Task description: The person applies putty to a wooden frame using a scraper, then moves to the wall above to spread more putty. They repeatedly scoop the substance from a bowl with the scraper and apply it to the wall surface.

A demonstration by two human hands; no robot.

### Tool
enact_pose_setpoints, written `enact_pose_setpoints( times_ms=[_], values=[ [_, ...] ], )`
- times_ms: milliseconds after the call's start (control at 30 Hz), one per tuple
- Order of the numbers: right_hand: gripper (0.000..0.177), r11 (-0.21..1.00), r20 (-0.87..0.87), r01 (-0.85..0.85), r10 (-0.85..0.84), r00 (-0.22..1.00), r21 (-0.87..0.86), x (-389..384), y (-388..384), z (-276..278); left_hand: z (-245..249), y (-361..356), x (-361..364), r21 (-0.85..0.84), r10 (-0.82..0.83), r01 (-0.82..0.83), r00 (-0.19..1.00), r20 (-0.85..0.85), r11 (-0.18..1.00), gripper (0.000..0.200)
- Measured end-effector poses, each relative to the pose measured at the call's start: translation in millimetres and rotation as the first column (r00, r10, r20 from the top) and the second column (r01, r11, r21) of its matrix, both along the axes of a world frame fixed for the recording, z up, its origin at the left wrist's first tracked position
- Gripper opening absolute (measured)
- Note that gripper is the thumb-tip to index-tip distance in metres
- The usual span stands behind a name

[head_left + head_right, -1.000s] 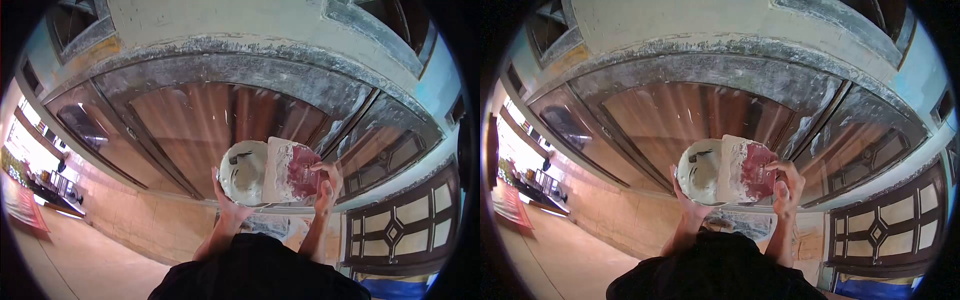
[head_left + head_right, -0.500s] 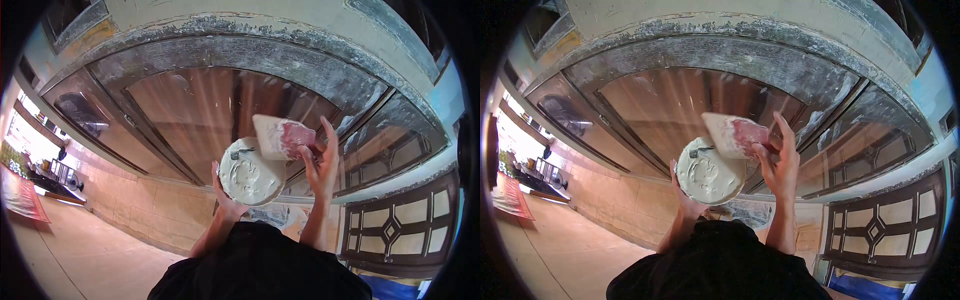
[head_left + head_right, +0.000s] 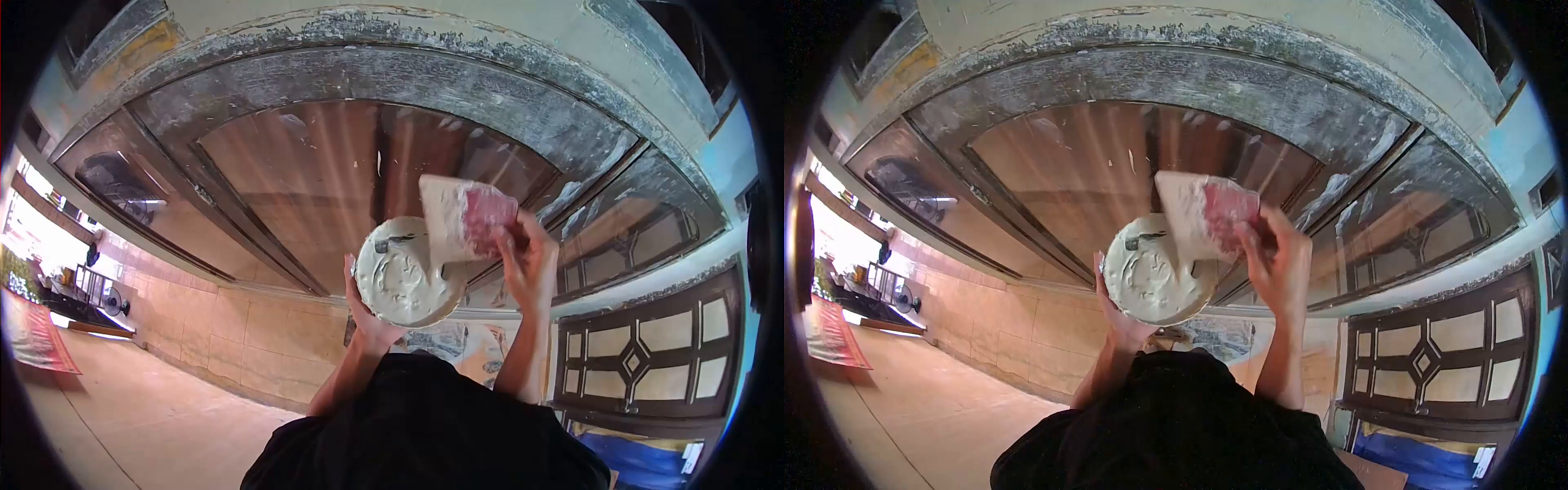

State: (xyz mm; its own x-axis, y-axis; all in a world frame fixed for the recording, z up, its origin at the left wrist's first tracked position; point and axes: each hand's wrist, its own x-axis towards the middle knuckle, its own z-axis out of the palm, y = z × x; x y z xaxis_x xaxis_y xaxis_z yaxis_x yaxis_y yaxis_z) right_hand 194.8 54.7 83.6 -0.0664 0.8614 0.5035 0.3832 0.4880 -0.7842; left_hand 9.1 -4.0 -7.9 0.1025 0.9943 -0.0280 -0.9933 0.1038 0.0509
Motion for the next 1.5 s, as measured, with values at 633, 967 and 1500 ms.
enact_pose_setpoints(
  times_ms=[633, 967, 1500],
  values=[
    [0.019, 0.774, -0.283, -0.308, 0.173, 0.943, -0.553, -32.5, -16.9, -43.5, -5.4, -1.6, -11.2, 0.012, 0.047, -0.046, 0.999, -0.024, 0.999, 0.07],
    [0.019, 1.0, -0.075, 0.016, -0.015, 0.997, 0.009, -43.5, -45.3, -34.5, -6.5, -12.5, -23.3, 0.003, 0.085, -0.085, 0.996, -0.032, 0.996, 0.07],
    [0.012, 0.966, 0.108, 0.124, -0.152, 0.982, 0.227, -47.1, -52.6, -43.6, 2.8, -17.7, -24.8, 0.004, 0.089, -0.088, 0.994, -0.058, 0.996, 0.067]
  ],
)
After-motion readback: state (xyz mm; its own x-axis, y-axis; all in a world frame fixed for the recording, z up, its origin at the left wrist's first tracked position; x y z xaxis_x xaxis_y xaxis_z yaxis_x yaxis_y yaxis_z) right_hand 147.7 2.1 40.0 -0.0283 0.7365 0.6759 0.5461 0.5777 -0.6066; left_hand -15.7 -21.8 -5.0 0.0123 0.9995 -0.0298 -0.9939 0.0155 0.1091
